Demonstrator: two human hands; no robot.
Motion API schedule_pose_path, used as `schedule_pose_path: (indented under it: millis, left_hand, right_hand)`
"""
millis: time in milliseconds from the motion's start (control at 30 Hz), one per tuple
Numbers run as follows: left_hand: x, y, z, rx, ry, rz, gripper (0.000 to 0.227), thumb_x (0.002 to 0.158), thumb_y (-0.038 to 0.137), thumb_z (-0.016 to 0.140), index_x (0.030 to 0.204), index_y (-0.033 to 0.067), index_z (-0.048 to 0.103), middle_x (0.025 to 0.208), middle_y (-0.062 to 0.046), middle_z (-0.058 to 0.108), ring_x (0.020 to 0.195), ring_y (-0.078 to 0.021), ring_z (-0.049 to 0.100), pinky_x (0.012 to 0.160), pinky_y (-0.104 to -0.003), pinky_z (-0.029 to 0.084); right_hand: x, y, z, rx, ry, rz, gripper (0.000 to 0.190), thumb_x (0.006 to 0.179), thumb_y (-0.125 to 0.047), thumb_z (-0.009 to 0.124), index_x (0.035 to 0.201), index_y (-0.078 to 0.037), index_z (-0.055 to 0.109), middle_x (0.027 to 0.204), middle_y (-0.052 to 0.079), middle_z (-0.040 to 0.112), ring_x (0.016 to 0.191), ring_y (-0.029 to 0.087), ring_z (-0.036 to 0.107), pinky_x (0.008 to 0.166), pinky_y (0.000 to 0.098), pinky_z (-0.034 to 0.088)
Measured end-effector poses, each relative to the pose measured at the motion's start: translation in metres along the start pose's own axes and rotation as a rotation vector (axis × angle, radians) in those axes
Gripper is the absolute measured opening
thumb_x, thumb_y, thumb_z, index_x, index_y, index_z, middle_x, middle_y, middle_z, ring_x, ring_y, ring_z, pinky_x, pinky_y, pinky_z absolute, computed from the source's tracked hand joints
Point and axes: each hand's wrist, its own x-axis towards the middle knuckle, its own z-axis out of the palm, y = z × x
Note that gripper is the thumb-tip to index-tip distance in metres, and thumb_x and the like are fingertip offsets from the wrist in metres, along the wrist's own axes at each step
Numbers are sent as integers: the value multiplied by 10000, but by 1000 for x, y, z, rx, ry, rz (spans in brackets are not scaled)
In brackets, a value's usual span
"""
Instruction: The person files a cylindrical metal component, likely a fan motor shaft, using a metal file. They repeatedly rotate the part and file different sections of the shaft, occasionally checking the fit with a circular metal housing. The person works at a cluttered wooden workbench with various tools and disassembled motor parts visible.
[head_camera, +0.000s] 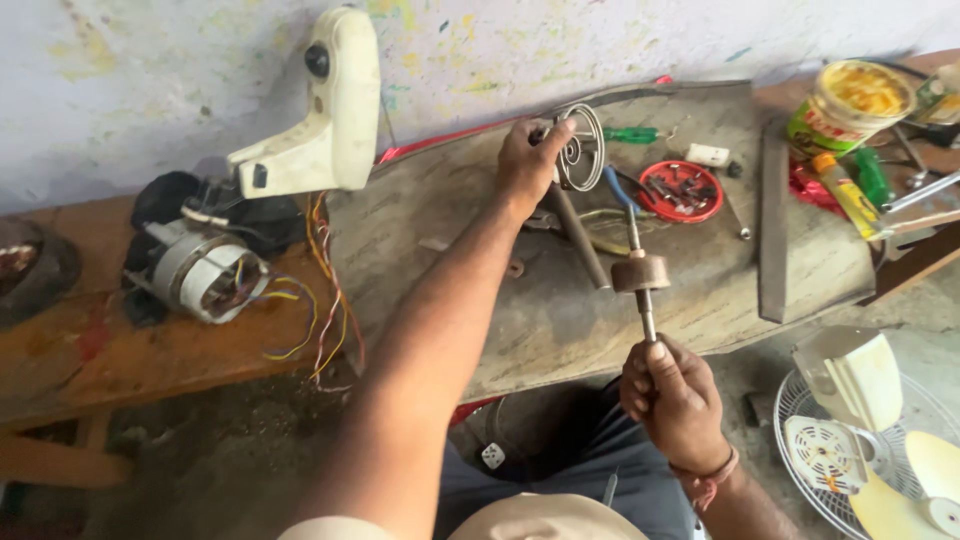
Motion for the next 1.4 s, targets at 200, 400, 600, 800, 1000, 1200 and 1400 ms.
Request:
schedule_pose_path:
  millis: [200, 400, 600, 800, 1000, 1200, 1400]
  left_hand:
    - [49, -58, 14, -148, -272, 86, 380, 835, 334, 797, 967, -5, 686, 871, -61, 685, 797, -147, 634, 714, -301, 520]
    - [68, -43, 15, -89, -494, -22, 350, 779, 226, 770, 1036, 1, 693, 881, -91, 720, 782, -176, 673, 699, -332, 558]
    - [-17, 16, -44, 19, -211, 283, 345, 959, 315, 718, 1152, 29, 706, 1039, -87, 763, 966, -157, 724, 872, -274, 581]
    - [-155, 49, -92, -482, -226, -212, 474, 883, 404, 739, 1201, 69, 632, 1001, -97, 747, 845, -204, 739, 754, -351, 622]
    - [-165, 68, -121, -488, -123, -297, 427, 837, 249, 812, 1121, 23, 587, 904, -128, 687, 730, -265, 697, 661, -429, 612]
    - [-153, 73, -163, 672, -205, 366, 518, 747, 232, 858, 1160, 37, 613, 1021, -144, 713, 932, -326, 710, 816, -439, 575]
    - [-143, 34, -178, 907, -87, 465, 659, 707, 242, 836, 1266, 39, 554, 1162, -193, 659, 1012, -404, 667, 835, -501, 547]
  right_hand:
    - [-23, -1, -21, -265, 6, -50, 355, 1044, -277, 515, 824, -1, 542, 661, 41, 504, 526, 123, 475, 472, 277, 405]
    - [-16, 13, -11, -209, -46, 7, 339, 1069, -230, 503, 811, -11, 519, 650, 25, 476, 509, 108, 443, 452, 265, 382]
    - [21, 17, 38, -146, -82, 26, 225, 1042, -215, 510, 875, -63, 516, 669, 3, 483, 522, 88, 453, 457, 254, 396]
    - [67, 33, 110, -555, -129, -330, 225, 1057, -221, 558, 969, -27, 630, 675, 5, 585, 587, 108, 516, 507, 286, 440]
    - [66, 38, 127, -897, -434, -349, 230, 1046, -263, 616, 1080, -40, 660, 823, 128, 734, 707, 275, 715, 675, 407, 568]
    - [100, -10, -56, -1732, 172, -1092, 493, 686, -101, 713, 1167, -6, 661, 1125, 238, 667, 1021, 445, 657, 966, 523, 524]
    - [134, -73, -213, -1917, 446, -171, 1015, 724, -569, 906, 1390, 112, 555, 1124, 390, 645, 1068, 510, 613, 910, 562, 496]
